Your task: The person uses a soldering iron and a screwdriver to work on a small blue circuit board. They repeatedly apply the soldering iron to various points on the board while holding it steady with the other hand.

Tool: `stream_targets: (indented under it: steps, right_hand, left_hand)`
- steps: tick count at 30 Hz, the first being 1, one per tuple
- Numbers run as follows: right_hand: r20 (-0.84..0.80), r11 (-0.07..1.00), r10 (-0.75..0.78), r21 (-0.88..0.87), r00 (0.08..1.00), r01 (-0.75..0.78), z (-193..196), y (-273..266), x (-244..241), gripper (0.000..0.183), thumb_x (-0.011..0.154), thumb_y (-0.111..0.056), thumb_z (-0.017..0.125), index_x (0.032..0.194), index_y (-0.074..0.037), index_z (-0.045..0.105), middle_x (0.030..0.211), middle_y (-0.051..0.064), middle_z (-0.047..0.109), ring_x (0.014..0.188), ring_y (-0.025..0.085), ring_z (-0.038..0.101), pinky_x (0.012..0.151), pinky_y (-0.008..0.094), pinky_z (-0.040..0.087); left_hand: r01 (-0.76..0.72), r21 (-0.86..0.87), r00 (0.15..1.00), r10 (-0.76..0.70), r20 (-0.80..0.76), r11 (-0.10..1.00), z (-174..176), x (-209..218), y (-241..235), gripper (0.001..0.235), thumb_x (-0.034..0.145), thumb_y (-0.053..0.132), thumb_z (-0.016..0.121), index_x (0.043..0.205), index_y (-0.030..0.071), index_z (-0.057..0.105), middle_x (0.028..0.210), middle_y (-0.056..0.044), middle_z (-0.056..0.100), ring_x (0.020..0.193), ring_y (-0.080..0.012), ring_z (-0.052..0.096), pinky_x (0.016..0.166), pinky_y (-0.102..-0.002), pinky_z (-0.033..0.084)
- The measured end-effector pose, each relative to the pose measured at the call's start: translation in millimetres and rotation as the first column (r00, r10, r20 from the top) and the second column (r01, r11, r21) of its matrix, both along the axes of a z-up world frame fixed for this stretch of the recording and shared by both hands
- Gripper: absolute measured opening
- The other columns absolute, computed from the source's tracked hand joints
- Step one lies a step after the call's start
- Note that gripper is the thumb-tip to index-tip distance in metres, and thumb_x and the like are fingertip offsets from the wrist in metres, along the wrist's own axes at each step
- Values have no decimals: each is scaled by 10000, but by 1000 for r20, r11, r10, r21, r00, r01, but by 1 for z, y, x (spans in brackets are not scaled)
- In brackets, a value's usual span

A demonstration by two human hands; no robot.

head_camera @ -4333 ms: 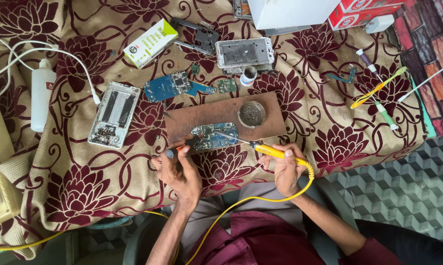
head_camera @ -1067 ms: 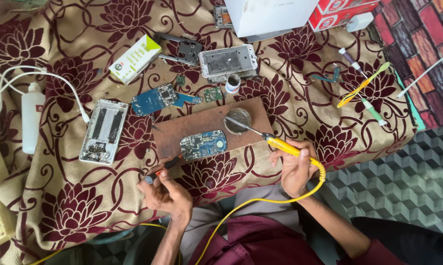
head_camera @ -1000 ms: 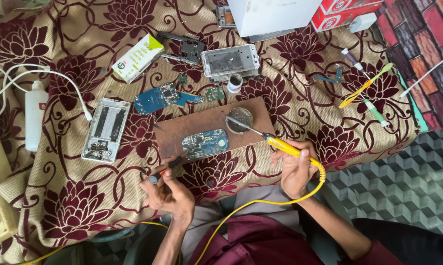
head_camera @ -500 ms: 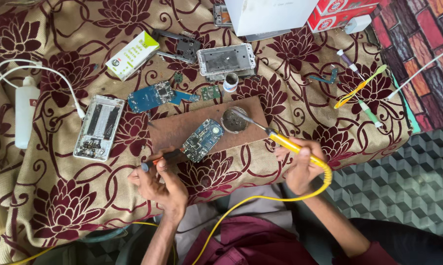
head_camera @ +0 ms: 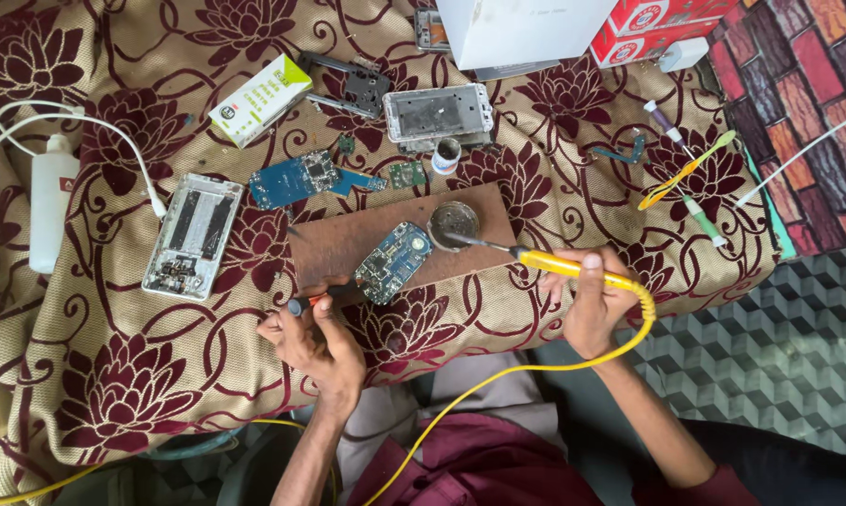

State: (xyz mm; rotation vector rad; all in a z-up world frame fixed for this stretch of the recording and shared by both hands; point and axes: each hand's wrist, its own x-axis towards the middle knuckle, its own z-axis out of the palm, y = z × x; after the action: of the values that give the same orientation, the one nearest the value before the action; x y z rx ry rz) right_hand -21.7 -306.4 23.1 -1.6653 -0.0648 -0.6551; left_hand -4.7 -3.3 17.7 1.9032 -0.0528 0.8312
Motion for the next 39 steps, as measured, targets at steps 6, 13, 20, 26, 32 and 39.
stream_targets:
  steps: [6,13,20,26,32,39]
  right_hand:
    - [-85,986,41,-157,996,-54,11,4,1,364,1146,-220,415,1061,75,612,785,146,691,650,136,611,604,250,482]
    - [-75,992,19,-126,997,-28,19,14,5,334,1148,-177,427,1075,87,619,788,147,680,651,137,599,606,261,483]
    - [-85,979,27,-198,996,-43,27,15,-1,327,1123,-156,427,1050,95,622,809,153,705,644,143,638,596,256,513]
    - [-105,985,-9,-170,994,-9,23,15,-5,316,1131,-141,428,1069,102,620,768,149,668,641,150,618,612,272,514]
    - [-89,988,-35,-152,995,21,13,10,-6,301,1141,-127,431,1078,102,615,796,158,672,658,159,638,634,284,548]
    - [-87,991,-7,-135,996,-4,12,5,-3,301,1122,-119,420,1067,115,602,832,203,700,681,194,680,591,277,523]
  left_hand:
    - [14,-50,998,-17,-58,999,-1,-4,0,97,1066,129,539,1029,57,591,1014,-33,785,818,-95,478,992,-351,266]
    - [-55,-11,998,55,-4,998,-3,-1,0,92,1063,132,566,1017,75,622,989,-12,767,841,-130,459,933,-340,301]
    - [-40,-16,999,39,-38,999,-6,-2,0,105,1072,141,564,1037,75,638,991,1,787,822,-93,487,944,-339,284]
    - [-64,-19,996,63,-60,998,-4,-2,1,106,1071,139,571,1043,63,639,986,-2,784,809,-108,502,941,-327,297]
    - [-31,-55,998,28,-54,998,-2,-2,0,99,1072,126,567,1013,59,610,1015,-15,787,804,-87,540,945,-328,289]
    - [-18,-95,999,14,-42,995,1,4,-1,94,1057,115,567,1036,45,626,965,-7,787,769,-86,515,922,-338,278]
